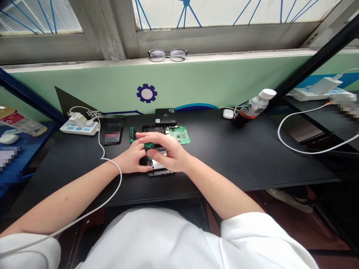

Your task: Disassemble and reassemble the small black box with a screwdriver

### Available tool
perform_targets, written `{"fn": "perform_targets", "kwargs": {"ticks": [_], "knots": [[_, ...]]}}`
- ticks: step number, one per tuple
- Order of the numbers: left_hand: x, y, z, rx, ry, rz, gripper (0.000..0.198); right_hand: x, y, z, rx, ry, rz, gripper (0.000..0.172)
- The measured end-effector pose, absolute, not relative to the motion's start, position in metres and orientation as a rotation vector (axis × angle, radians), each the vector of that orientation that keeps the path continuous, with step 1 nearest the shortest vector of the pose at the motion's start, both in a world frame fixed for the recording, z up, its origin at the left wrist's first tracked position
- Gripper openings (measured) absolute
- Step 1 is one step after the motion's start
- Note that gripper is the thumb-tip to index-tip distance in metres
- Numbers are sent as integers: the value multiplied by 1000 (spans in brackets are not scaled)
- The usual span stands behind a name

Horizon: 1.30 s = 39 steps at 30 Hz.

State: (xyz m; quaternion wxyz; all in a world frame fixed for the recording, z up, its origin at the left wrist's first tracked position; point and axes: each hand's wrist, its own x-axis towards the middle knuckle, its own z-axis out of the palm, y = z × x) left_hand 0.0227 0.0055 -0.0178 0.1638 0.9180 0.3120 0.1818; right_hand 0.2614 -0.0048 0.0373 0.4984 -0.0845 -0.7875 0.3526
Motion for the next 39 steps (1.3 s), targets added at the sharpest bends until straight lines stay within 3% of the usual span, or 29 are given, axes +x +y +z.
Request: {"fn": "perform_targets", "kwargs": {"ticks": [6,10,20,26,28,39], "knots": [[23,6,-18,2608,881,451,53,264,-1,43,-236,-1979,683,41],[23,4,-16,2584,888,451,56,261,0,41,-201,-2033,626,38],[22,-1,-11,2720,818,519,37,259,1,38,-304,-1889,521,53],[22,-3,-8,2736,845,585,15,258,0,35,-359,-1841,508,53],[22,-3,-9,2739,881,619,16,258,1,33,-370,-1844,493,53],[15,10,-13,2498,1663,862,20,273,14,33,-486,-1819,325,50]]}}
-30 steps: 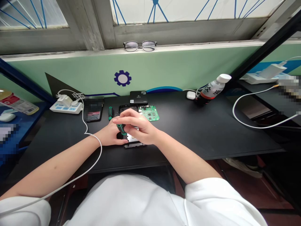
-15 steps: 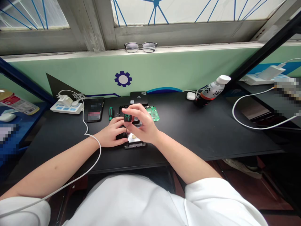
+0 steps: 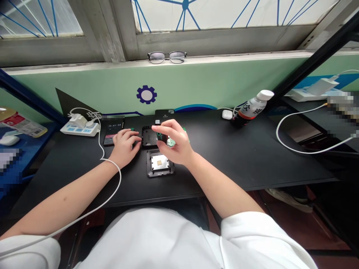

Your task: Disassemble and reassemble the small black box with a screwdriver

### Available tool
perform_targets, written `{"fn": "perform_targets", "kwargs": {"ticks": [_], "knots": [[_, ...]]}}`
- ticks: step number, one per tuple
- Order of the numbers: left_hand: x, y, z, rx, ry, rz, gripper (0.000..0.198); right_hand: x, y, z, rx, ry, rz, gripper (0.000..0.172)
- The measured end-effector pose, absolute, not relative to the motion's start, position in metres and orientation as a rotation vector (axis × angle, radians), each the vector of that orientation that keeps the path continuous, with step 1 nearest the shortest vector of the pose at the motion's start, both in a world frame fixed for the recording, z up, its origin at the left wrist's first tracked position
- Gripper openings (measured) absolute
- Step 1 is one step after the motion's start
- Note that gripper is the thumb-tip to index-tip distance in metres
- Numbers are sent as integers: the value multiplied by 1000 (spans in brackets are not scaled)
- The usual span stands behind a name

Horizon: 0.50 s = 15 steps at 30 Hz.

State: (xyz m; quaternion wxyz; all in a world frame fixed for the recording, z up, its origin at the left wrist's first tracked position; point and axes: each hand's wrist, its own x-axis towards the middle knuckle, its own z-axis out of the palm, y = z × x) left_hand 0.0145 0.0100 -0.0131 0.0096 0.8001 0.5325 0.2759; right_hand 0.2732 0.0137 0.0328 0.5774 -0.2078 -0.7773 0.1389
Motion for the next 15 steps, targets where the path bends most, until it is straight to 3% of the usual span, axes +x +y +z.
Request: {"fn": "perform_targets", "kwargs": {"ticks": [6,11,15], "knots": [[13,10,-12,2527,1583,798,41,271,14,33,-483,-1879,273,50],[21,-4,-7,2761,1076,530,44,271,16,32,-460,-1881,250,51],[29,-10,-8,2767,988,444,38,273,17,30,-461,-1896,270,48]]}}
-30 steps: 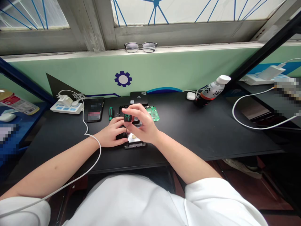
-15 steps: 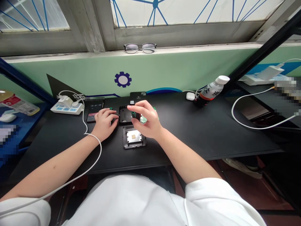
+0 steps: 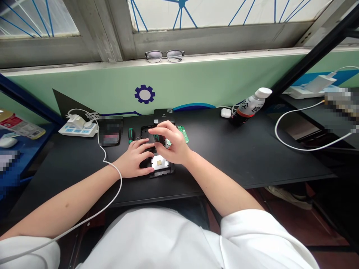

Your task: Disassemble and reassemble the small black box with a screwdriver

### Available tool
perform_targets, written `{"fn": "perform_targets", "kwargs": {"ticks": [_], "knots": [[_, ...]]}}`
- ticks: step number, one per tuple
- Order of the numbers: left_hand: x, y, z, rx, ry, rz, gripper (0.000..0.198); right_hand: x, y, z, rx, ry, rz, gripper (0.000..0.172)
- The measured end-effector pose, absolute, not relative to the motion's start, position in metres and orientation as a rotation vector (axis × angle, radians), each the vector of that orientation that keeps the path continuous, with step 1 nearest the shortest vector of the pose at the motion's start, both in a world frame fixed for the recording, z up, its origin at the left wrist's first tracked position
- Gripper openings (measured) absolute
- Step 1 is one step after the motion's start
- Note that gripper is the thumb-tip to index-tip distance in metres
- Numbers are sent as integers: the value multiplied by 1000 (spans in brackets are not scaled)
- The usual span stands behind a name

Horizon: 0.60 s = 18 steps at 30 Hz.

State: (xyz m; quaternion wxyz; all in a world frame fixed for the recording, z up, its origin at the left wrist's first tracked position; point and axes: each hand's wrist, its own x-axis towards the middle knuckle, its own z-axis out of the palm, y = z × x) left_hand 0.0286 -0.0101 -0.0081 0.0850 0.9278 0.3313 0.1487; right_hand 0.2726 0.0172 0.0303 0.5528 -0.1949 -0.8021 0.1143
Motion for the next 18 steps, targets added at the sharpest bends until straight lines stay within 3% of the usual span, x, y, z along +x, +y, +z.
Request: {"fn": "perform_targets", "kwargs": {"ticks": [7,11,18], "knots": [[42,-20,-8,2749,1068,499,55,273,20,25,-480,-1898,239,38],[45,-24,-6,2723,1141,497,47,272,20,23,-490,-1902,187,29],[32,-16,-2,2712,1192,475,38,276,18,27,-527,-1759,240,34]]}}
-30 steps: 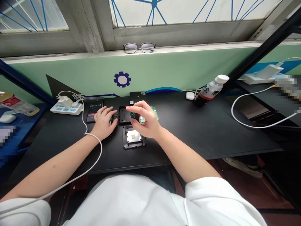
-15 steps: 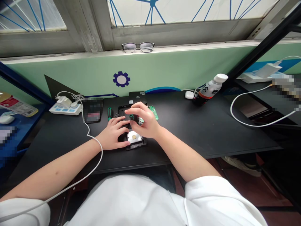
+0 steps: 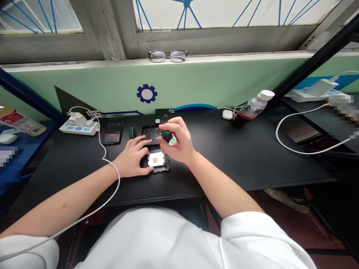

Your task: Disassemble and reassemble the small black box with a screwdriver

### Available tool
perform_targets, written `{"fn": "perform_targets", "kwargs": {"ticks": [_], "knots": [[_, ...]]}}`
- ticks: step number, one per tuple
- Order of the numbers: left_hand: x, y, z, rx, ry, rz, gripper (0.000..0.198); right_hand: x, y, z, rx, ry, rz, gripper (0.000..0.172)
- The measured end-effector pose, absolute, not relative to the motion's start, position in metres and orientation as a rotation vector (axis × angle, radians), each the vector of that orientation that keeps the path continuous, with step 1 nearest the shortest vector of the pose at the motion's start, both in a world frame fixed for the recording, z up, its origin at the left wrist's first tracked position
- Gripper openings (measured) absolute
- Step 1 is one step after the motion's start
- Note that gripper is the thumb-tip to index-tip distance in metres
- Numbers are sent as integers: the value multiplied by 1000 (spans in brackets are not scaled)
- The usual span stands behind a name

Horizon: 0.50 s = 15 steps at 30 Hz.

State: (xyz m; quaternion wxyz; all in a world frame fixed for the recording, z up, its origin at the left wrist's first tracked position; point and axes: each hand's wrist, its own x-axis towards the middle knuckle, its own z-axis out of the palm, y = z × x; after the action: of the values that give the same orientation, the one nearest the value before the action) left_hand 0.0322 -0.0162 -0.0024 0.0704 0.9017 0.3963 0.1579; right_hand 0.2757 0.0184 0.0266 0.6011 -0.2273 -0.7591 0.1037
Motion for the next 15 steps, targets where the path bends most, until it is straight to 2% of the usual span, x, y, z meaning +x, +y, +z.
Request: {"fn": "perform_targets", "kwargs": {"ticks": [15], "knots": [[27,-8,-6,2673,1191,425,42,271,18,22,-495,-1773,379,34]]}}
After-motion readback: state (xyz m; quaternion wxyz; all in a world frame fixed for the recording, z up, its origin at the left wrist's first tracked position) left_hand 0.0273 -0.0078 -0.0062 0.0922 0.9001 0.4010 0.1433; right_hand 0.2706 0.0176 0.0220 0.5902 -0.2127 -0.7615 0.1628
